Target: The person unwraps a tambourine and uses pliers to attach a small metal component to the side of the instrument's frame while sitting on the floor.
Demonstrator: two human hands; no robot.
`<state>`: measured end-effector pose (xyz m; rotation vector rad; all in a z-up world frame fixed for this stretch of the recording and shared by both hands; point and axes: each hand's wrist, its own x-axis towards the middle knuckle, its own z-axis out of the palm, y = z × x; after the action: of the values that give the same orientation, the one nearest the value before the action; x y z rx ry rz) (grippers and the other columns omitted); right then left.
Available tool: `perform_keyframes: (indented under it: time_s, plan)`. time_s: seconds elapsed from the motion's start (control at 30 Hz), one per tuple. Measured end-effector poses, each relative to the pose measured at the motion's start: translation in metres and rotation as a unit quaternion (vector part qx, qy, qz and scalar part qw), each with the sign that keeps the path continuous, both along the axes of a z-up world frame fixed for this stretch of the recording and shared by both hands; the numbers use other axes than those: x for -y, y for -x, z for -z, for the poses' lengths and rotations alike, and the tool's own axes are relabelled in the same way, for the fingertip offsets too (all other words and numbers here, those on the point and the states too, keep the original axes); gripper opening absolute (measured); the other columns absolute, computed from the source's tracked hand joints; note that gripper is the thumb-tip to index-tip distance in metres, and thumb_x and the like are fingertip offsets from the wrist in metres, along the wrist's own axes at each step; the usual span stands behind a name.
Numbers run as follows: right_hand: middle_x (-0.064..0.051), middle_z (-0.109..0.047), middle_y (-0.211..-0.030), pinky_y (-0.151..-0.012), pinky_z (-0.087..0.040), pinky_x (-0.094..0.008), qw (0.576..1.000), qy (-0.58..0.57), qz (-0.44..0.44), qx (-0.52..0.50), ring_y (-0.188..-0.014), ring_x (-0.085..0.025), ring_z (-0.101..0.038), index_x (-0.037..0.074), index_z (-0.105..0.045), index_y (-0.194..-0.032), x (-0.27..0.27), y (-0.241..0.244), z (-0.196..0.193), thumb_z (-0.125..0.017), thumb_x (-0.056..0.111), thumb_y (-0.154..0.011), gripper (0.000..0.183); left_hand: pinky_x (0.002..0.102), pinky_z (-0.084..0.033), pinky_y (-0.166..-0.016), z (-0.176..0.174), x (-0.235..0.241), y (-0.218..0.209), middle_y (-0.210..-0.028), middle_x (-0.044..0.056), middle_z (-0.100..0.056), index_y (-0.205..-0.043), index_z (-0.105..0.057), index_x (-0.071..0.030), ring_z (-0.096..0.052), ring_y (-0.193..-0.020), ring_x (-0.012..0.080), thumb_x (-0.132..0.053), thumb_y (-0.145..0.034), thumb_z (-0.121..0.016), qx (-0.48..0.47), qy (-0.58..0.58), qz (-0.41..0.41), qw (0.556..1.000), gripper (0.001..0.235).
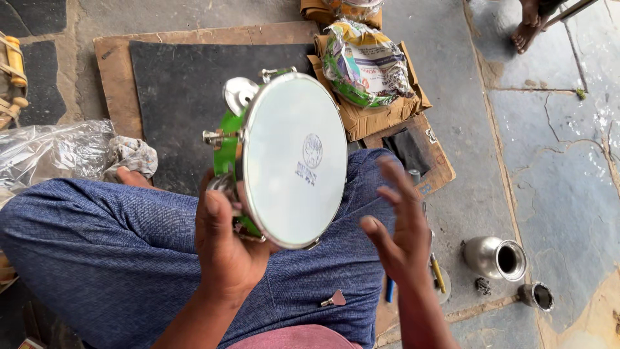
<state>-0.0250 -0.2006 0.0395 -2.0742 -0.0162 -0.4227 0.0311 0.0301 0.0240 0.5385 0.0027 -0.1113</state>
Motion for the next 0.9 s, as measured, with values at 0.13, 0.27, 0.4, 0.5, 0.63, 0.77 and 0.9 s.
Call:
perform_keyframes:
  time_s: [0.13, 0.27, 0.4, 0.5, 0.63, 0.77, 0.9]
  plan:
    - [-0.012, -0.036, -0.170, -0.122, -0.038, -0.046, 0.983, -0.099, -0.005, 0.155, -0.155, -0.028, -0.037, 0.018, -0.031, -0.164, -0.011, 0.018, -0.036, -0.076, 0.053, -0.099, 0.087, 0.042, -0.064, -0.093, -0.007, 0.010, 0.005, -0.134, 0.010, -0.065, -0.153, -0.045, -0.008, -0.069, -0.119, 0.0235, -0.036, -0.098, -0.077, 0.072, 0.045, -0.013, 0.996, 0.069]
    - [-0.006, -0.040, -0.167, -0.127, -0.038, -0.047, 0.993, 0.077, 0.063, 0.058, -0.154, -0.027, -0.039, 0.024, -0.033, -0.159, -0.010, 0.004, -0.005, -0.054, 0.048, -0.105, 0.063, 0.039, -0.066, -0.087, -0.004, 0.025, 0.013, -0.125, 0.006, -0.063, -0.145, -0.041, -0.012, -0.068, -0.111, 0.0178, -0.027, -0.095, -0.082, 0.050, -0.007, -0.052, 0.997, 0.067]
    - [-0.004, -0.040, -0.164, -0.129, -0.029, -0.055, 0.961, 0.263, 0.081, 0.019, -0.156, -0.029, -0.035, 0.027, -0.042, -0.149, -0.031, -0.004, 0.032, -0.035, 0.054, -0.109, 0.048, 0.028, -0.056, -0.089, -0.013, 0.042, 0.017, -0.111, 0.003, -0.063, -0.132, -0.048, -0.007, -0.063, -0.099, 0.0090, -0.022, -0.095, -0.088, 0.119, -0.070, -0.039, 0.990, 0.057]
    - [-0.008, -0.032, -0.166, -0.128, -0.019, -0.057, 0.988, 0.093, 0.034, 0.121, -0.157, -0.028, -0.026, 0.022, -0.039, -0.154, -0.033, -0.014, 0.008, -0.035, 0.065, -0.109, 0.062, 0.023, -0.057, -0.077, -0.020, 0.042, 0.009, -0.106, 0.001, -0.065, -0.121, -0.049, -0.010, -0.064, -0.087, 0.0066, -0.028, -0.090, -0.087, 0.150, -0.149, -0.075, 0.975, 0.052]
    - [-0.012, -0.024, -0.170, -0.130, -0.019, -0.049, 0.973, -0.136, 0.059, 0.177, -0.156, -0.021, -0.024, 0.016, -0.023, -0.167, -0.050, -0.012, -0.030, -0.030, 0.069, -0.114, 0.076, 0.021, -0.054, -0.084, -0.023, 0.058, 0.018, -0.110, 0.001, -0.061, -0.128, -0.050, -0.006, -0.057, -0.089, 0.0061, -0.030, -0.096, -0.082, 0.214, -0.253, -0.096, 0.939, 0.051]
    - [-0.012, -0.035, -0.165, -0.123, -0.034, -0.045, 0.960, -0.227, -0.035, 0.161, -0.145, -0.023, -0.041, 0.015, -0.023, -0.165, -0.083, -0.024, -0.038, -0.035, 0.070, -0.112, 0.077, 0.020, -0.049, -0.075, -0.019, 0.048, 0.007, -0.100, 0.000, -0.061, -0.118, -0.049, -0.007, -0.054, -0.081, 0.0046, -0.031, -0.096, -0.082, 0.180, -0.256, -0.121, 0.942, 0.046]
    - [-0.013, -0.039, -0.163, -0.122, -0.037, -0.044, 0.963, -0.228, -0.056, 0.133, -0.144, -0.024, -0.045, 0.012, -0.026, -0.164, -0.097, -0.030, -0.026, -0.041, 0.070, -0.109, 0.082, 0.019, -0.044, -0.070, -0.013, 0.029, 0.002, -0.093, -0.002, -0.056, -0.112, -0.048, -0.007, -0.049, -0.077, 0.0028, -0.027, -0.099, -0.083, 0.152, -0.238, -0.153, 0.947, 0.043]
